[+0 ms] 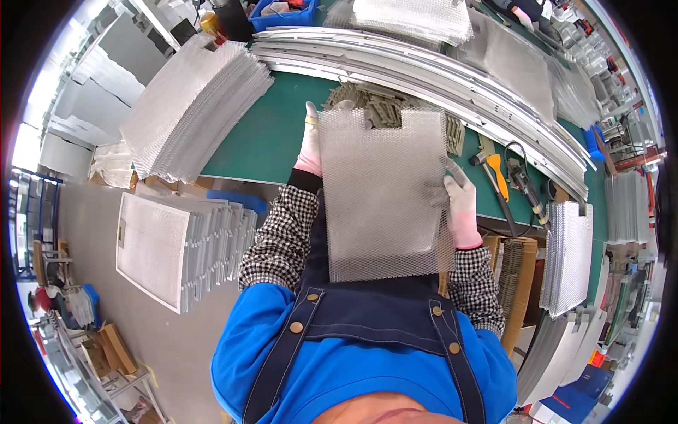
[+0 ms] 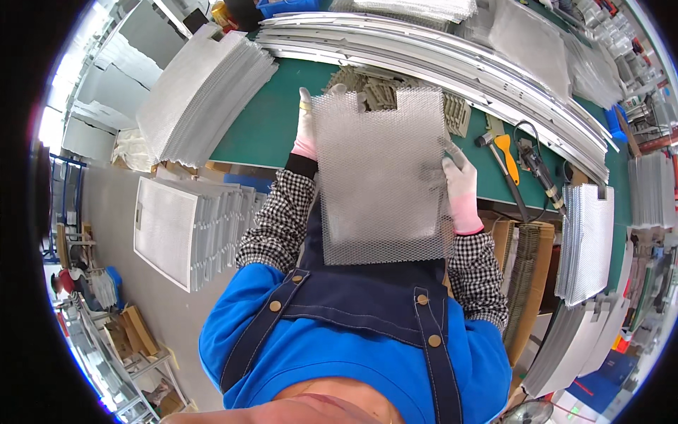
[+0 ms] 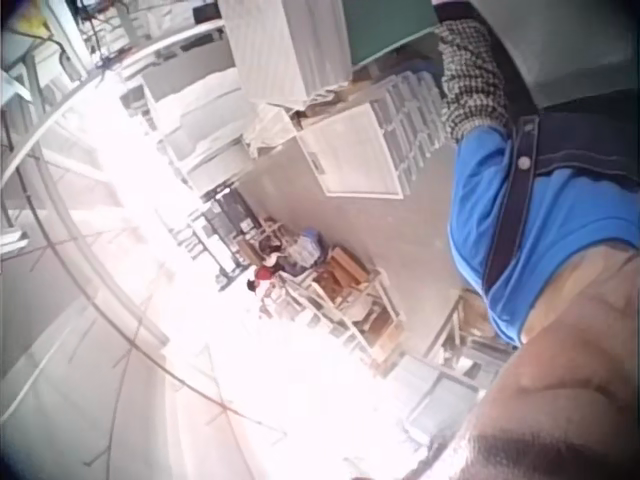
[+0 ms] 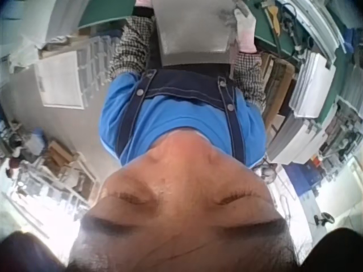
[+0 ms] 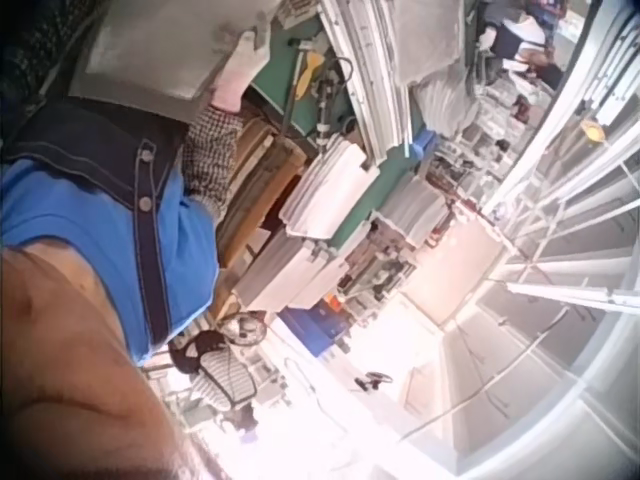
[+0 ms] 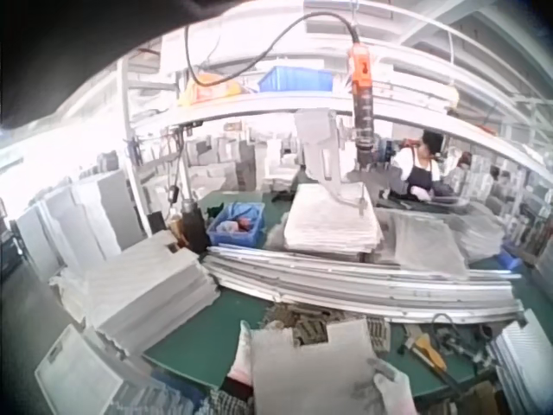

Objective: The person assembles white mesh panels by inserting mesh sheets into white frames. They pick up a mesh sheet, align it with a frame, and press the edges to secure it. The person repeats this process for multiple units, stacking the finished panels on the table.

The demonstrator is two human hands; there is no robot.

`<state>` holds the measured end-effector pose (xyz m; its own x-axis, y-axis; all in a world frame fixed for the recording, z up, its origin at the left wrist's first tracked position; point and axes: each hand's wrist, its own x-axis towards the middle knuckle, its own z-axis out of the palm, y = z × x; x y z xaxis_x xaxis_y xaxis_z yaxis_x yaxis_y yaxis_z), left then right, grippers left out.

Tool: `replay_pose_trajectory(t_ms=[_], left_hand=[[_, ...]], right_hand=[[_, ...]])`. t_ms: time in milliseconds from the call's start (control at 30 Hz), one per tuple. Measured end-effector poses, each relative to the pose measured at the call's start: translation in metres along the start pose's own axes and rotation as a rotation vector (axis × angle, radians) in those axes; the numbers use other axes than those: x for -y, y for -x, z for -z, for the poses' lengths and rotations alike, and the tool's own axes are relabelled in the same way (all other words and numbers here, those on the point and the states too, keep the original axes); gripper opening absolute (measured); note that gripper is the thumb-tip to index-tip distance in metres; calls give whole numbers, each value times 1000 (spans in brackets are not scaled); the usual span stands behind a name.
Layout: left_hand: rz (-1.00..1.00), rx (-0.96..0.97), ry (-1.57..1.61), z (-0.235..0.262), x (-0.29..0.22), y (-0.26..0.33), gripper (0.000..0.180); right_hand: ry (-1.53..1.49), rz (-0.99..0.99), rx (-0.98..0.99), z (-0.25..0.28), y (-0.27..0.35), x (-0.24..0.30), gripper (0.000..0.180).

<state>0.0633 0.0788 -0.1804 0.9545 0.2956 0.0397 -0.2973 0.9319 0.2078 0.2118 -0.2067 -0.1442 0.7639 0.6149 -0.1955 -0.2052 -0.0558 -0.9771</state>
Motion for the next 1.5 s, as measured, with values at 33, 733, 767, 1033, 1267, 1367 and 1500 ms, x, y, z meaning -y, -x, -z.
replay_pose_trajectory(t_ms=[33,733,767,1033,1267,1367,1500], left_hand=[[-32,-25,-63,0,0,0,107],[-834,-332,-864,-124,-54,31,83],[-777,-308,-888,-118,-45,31,81],[-146,-189,-838,-63,30,78,73],[66,278,-771,-106,64,91,125],[92,340,-713,-114,67,96,116],[72,420,-656,-104,70,101,114]], right_hand=[[72,23,-30,0,-1,0,42],[7,-31,411,-12,31,18,65],[62,-29,397,1,31,14,62],[190,-108,178,51,100,-108,55],[423,-267,600,104,84,-69,56],[608,-52,478,124,23,0,48],[906,315,97,88,-61,33,54]])
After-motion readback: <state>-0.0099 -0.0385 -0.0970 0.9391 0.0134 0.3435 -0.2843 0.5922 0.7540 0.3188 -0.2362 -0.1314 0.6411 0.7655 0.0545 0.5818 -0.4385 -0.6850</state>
